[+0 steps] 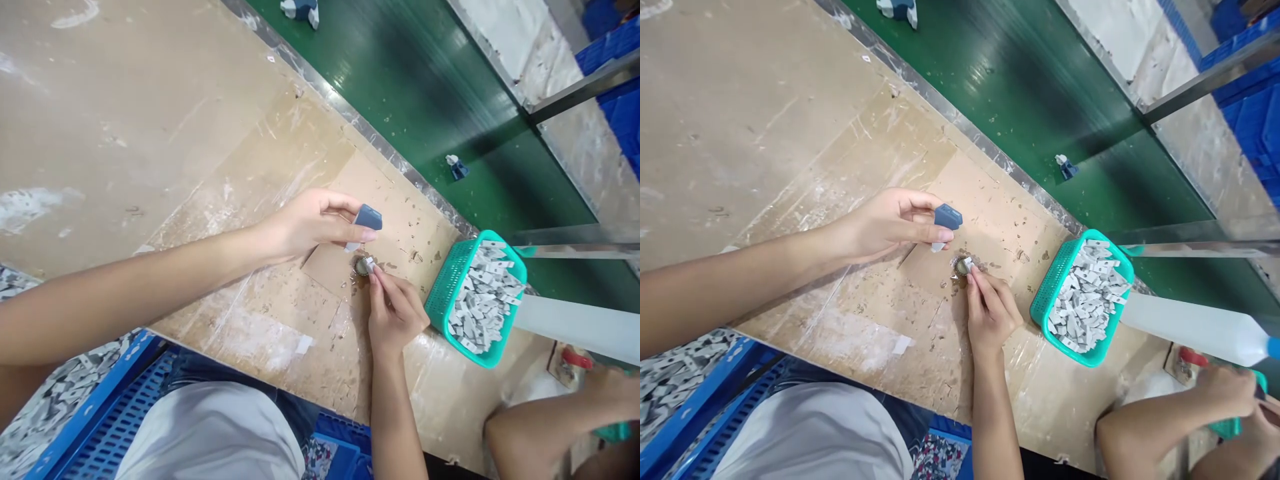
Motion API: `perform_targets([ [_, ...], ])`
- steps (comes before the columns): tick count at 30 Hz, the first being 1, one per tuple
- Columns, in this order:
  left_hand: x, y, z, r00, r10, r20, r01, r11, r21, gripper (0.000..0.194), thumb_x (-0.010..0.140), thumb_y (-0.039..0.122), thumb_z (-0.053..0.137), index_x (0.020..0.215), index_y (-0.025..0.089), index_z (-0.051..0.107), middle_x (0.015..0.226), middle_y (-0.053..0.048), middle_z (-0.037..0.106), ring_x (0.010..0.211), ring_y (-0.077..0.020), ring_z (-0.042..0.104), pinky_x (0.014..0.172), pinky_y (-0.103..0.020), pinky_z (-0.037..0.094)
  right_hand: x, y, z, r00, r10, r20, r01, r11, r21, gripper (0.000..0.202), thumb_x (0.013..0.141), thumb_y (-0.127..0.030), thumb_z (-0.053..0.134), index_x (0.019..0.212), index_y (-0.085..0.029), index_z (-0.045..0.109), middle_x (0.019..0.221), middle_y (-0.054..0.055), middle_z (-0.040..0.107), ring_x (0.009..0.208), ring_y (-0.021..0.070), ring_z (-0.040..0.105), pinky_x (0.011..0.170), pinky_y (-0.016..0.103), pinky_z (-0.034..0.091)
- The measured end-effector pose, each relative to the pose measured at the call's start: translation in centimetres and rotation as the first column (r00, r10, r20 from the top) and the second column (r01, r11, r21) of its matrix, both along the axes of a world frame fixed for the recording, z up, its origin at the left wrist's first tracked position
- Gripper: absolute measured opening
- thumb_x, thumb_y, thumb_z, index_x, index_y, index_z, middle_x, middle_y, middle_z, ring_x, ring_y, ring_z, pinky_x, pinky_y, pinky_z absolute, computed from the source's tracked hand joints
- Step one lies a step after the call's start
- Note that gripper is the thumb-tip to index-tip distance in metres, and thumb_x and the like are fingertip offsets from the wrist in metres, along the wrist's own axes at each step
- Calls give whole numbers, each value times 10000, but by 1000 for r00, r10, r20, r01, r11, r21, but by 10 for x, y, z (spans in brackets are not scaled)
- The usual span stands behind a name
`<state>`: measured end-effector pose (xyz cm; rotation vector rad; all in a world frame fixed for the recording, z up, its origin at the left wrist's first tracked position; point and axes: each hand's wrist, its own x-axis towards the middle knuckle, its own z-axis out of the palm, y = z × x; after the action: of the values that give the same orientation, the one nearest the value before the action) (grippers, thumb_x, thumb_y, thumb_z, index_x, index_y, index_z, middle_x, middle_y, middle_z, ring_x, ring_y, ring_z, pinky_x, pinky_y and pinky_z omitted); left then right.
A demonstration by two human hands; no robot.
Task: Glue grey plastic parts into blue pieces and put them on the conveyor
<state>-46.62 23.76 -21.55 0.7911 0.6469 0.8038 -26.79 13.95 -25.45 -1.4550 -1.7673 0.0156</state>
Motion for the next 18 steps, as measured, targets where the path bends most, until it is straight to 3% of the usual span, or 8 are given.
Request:
perform_targets([
  [7, -1, 0, 0, 998, -7, -55, 8, 1000, 20, 211, 776, 277, 762, 902, 116, 708, 786, -29, 654, 692, -90, 567, 684, -234, 426, 0, 1, 0, 999, 31, 14, -31, 999, -7, 335, 787, -57, 711, 1065, -243, 726, 906, 25, 735, 784, 131, 690, 721, 274, 576],
  [13, 0, -1, 1, 996, -36, -76, 34, 999, -18, 191, 760, 228, 768, 893, 105, 709, 779, -40, 672, 695, -101, 587, 706, -245, 452, 1, -1, -2, 999, 36, 6, -36, 999, -22, 351, 790, -64, 709, 1082, -257, 721, 906, 18, 733, 766, 128, 685, 707, 271, 573],
  [18, 0, -2, -6, 992, -45, -120, 53, 996, 67, 235, 701, 248, 815, 886, 127, 734, 851, -66, 718, 755, -145, 653, 757, -276, 509, 1, -3, 4, 999, -28, -36, 31, 995, 91, 358, 792, -70, 706, 1079, -284, 720, 899, 12, 740, 767, 144, 697, 688, 284, 575],
])
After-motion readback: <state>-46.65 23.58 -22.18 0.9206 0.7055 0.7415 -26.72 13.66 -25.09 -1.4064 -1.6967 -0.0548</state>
